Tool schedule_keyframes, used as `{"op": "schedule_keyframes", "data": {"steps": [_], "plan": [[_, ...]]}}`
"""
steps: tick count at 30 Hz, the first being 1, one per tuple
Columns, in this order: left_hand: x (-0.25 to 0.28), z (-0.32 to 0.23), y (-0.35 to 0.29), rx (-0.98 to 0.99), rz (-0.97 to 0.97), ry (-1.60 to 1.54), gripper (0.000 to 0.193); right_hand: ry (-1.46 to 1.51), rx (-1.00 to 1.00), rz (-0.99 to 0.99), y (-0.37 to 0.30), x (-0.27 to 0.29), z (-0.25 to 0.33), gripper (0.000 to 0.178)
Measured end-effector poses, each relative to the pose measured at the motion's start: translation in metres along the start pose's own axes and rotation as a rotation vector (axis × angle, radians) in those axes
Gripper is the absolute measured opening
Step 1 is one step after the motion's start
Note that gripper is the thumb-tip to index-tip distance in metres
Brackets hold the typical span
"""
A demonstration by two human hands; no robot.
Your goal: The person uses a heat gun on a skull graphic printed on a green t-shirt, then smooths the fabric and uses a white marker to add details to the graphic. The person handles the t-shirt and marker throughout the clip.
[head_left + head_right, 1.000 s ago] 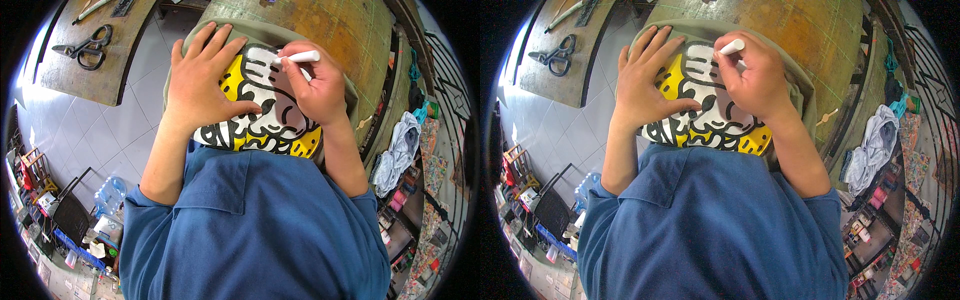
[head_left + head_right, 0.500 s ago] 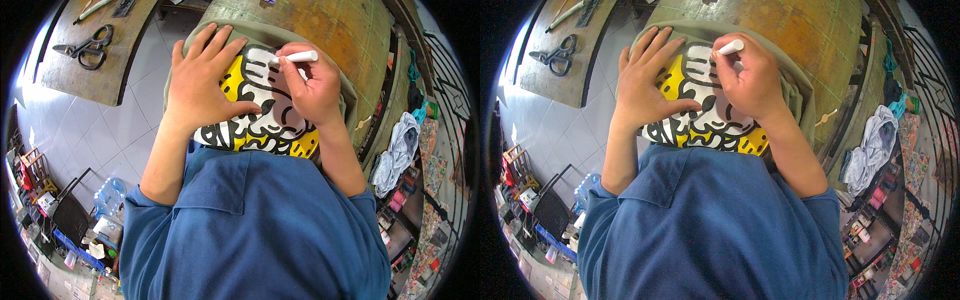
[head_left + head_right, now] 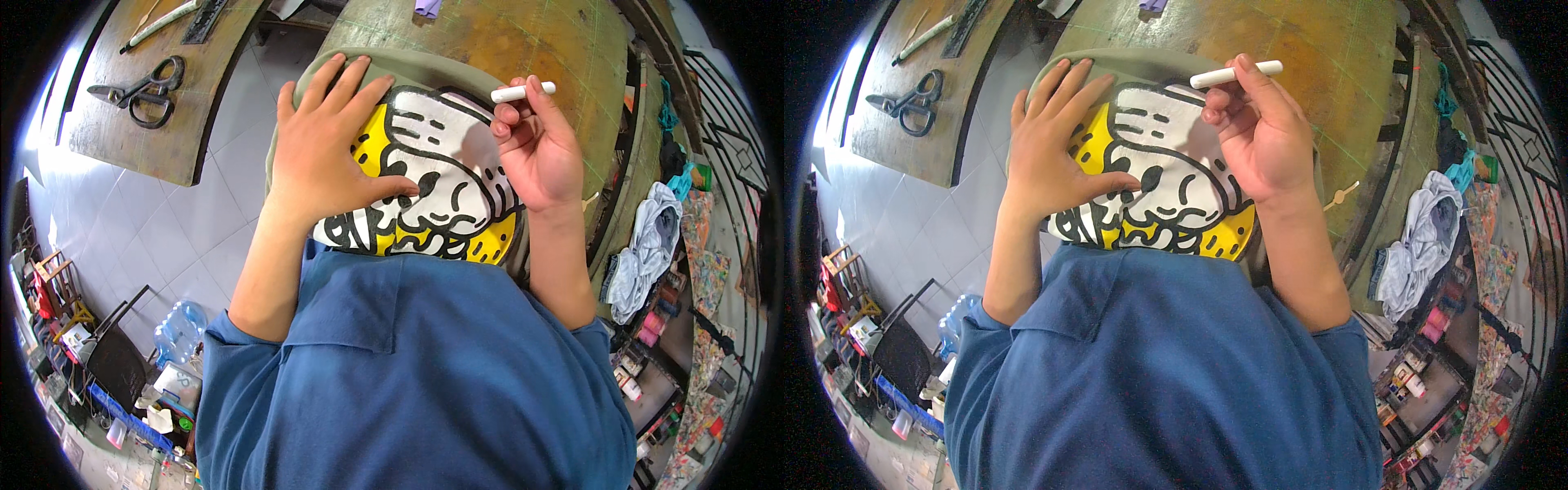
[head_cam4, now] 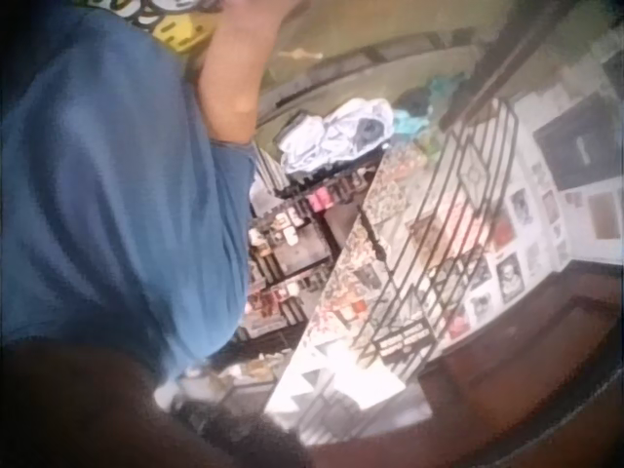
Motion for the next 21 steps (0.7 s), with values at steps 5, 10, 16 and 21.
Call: {"op": "schedule_keyframes", "data": {"steps": [5, 10, 16, 21], "plan": [[0.0, 0.0, -0.001, -0.01, -0.009, -0.002, 0.102, 0.144, -0.095, 0.077, -0.005, -0.001, -0.006, 0.02], [0.0, 0.0, -0.001, -0.013, -0.017, -0.015, 0.102, -0.477, 0.321, -0.046, -0.012, -0.006, 0.015, 0.014], [-0.001, 0.001, -0.001, -0.002, -0.006, -0.003, 0.103, -0.903, 0.401, -0.045, -0.016, -0.018, 0.014, 0.014], [-0.001, 0.001, -0.001, -0.002, -0.006, 0.0, 0.103, -1.062, 0.452, -0.009, -0.01, -0.024, 0.008, 0.012]]}}
Point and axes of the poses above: each hand's wrist, its own y-axis towards the middle knuckle, its own x-axis out of the back of the hand, z = x × y, the point moved 7 cm from there along y, towards the middle knuckle, and after that the axes turned 14 degrees about -y, right-handed, at the moved point
